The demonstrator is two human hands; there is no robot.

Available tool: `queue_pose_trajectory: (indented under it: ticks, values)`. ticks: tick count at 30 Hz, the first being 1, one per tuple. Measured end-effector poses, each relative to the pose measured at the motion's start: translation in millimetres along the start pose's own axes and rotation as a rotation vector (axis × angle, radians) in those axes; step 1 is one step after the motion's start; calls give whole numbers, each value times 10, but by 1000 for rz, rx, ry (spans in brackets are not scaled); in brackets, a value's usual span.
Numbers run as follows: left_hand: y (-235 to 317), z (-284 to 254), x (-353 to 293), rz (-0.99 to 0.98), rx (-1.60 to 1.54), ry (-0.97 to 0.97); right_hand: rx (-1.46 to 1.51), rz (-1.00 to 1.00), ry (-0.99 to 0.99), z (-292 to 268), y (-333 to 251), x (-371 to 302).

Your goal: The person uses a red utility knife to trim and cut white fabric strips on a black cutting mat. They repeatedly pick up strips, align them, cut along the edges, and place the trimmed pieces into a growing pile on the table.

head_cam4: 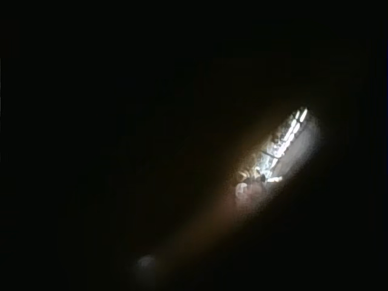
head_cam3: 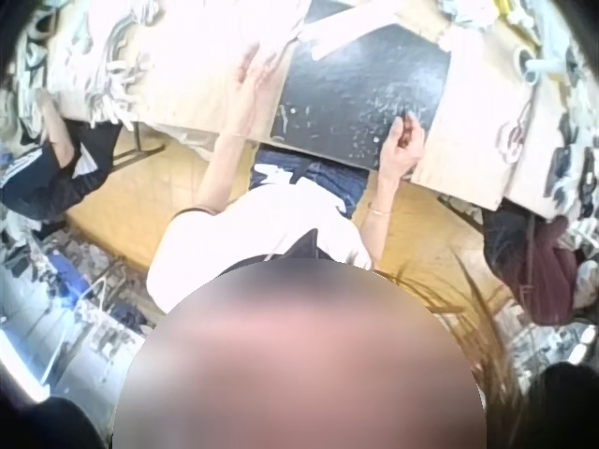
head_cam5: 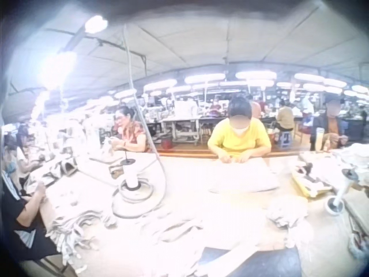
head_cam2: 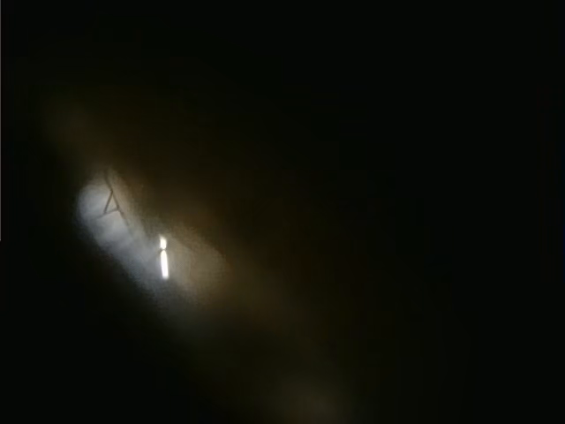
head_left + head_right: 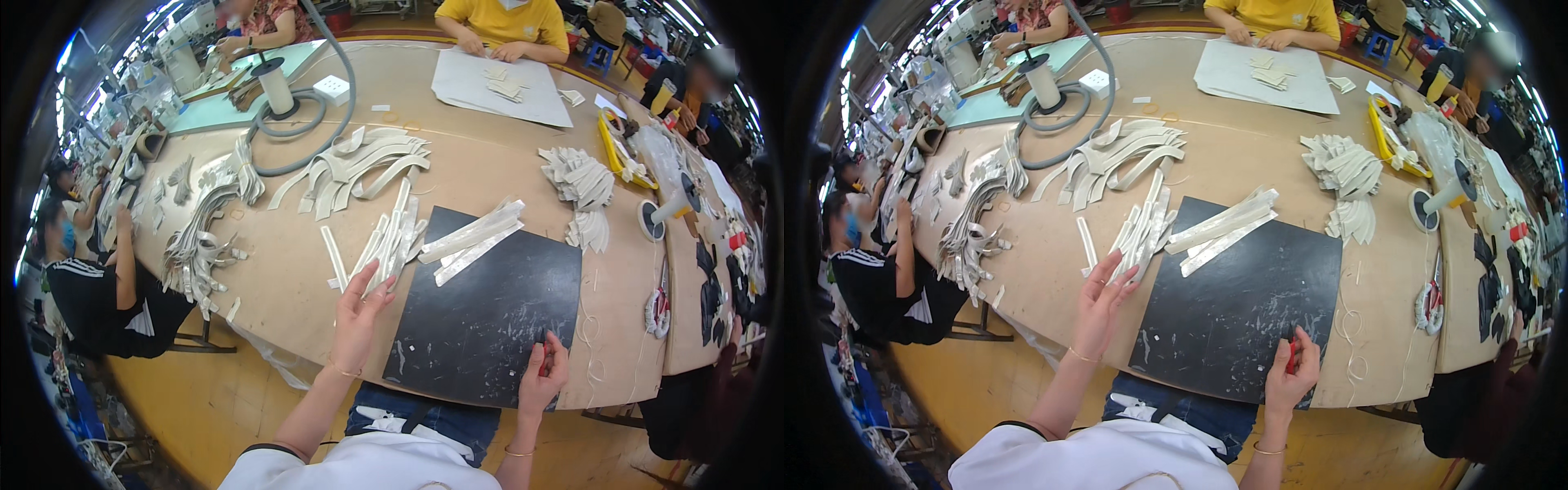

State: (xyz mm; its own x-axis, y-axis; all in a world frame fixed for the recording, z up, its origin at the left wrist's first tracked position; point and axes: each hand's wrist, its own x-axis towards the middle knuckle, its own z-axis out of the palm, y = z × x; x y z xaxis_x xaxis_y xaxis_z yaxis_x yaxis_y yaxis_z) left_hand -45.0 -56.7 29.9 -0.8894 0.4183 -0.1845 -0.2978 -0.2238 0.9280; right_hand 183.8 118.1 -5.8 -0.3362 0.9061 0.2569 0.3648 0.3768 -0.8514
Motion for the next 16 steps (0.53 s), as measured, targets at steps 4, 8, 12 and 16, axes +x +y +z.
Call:
queue_pose_trajectory:
  ticks: [4, 8, 12, 16]
  values:
    - [52, -20, 407, 354, 737, -59, 6, -29, -28, 16, -16, -3]
    - [-26, 234, 1242, 382, 1236, -62, -11, -63, -42, 50, -35, 23]
    - [-177, 366, 1450, 231, 1353, -86, 23, -43, 2, 81, -33, 34]
    - [-233, 262, 1424, 213, 1043, -49, -27, 1, -27, 64, -47, 38]
